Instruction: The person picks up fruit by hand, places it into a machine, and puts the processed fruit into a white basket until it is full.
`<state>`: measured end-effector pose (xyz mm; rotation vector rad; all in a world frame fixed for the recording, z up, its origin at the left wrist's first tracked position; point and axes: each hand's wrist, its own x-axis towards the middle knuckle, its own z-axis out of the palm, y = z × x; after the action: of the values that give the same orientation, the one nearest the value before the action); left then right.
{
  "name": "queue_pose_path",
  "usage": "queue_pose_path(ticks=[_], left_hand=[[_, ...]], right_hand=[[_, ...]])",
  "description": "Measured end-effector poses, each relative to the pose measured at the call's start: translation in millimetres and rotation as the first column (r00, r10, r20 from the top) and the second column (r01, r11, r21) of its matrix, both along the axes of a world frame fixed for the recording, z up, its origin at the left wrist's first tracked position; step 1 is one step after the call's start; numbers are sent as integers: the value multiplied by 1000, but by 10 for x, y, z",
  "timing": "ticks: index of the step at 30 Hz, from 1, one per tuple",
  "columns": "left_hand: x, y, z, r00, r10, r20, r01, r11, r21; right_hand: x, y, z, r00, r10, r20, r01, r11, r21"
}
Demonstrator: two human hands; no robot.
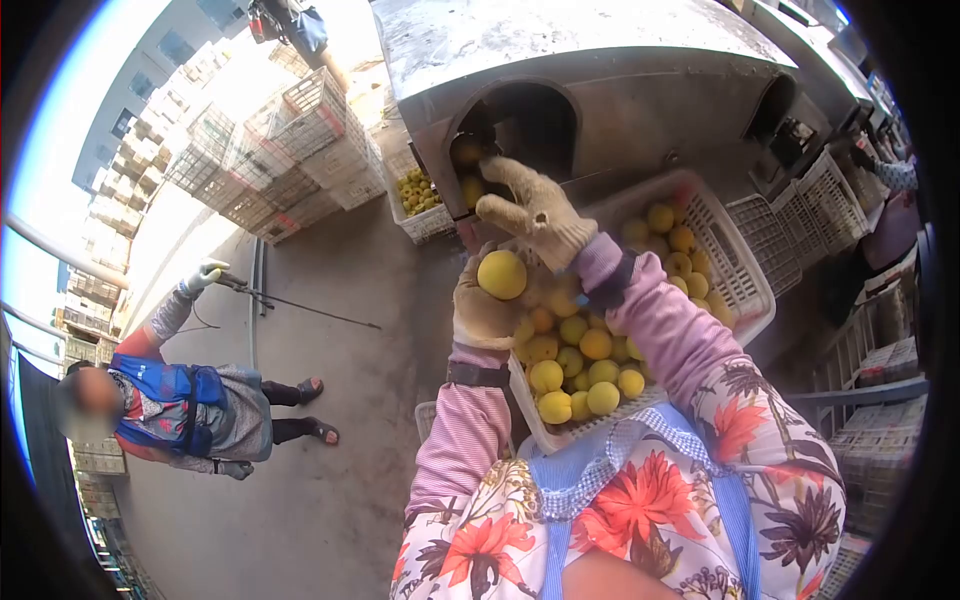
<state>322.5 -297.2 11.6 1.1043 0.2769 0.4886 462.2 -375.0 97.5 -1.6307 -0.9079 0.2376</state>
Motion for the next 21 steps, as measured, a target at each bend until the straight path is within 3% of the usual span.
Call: queue_pose_path(ticks=[1,2,3,5,8,11,12,15,16,17,18,19,20,21], left_hand=[[-8,-15,12,1000,7,-28,-3,992,128],[-13,-28,25,998,23,-54,-8,967,253],[-3,25,-45,998,-32,-45,34,998,55],[71,67,-158,999,-31,-18,28,988,-152],[109,-33,-157,992,127,-24,-129,972,-195],[167,-13,36,985,137,-100,-131,989,68],[207,-41,122,985,166,-48,-166,986,17],[340,1,-257,948,258,-189,-282,953,-113],[270,-69,-240,923,77,-378,-34,993,117],[204,-160,-228,772,-88,-630,265,945,192],[157,-293,-109,538,-42,-842,779,406,477],[124,-487,-136,261,-89,-961,965,18,261],[-19,-681,-49,260,-55,-964,933,-244,266],[-141,-842,-429,139,56,-989,955,-273,119]], right_hand=[[-191,-229,33,959,268,-91,-281,941,-191],[-326,-339,11,918,387,86,-311,837,-450],[-465,-403,-108,962,257,97,-225,939,-259],[-394,-486,-134,931,325,169,-231,878,-418],[-375,-548,-9,951,244,-193,-307,828,-469],[-498,-506,-394,895,208,-396,-257,963,-76],[-480,-471,-423,936,160,-314,-218,963,-160],[-335,-300,-331,963,-121,-241,85,984,-154],[-194,-198,-276,965,-262,6,257,943,-211],[-11,-73,-346,930,-286,232,337,913,-229],[191,89,-532,849,-290,442,419,879,-226],[351,230,-638,726,-275,630,497,844,-204],[435,340,-648,746,-296,596,497,844,-203],[504,459,-649,765,-313,563,494,846,-202]])
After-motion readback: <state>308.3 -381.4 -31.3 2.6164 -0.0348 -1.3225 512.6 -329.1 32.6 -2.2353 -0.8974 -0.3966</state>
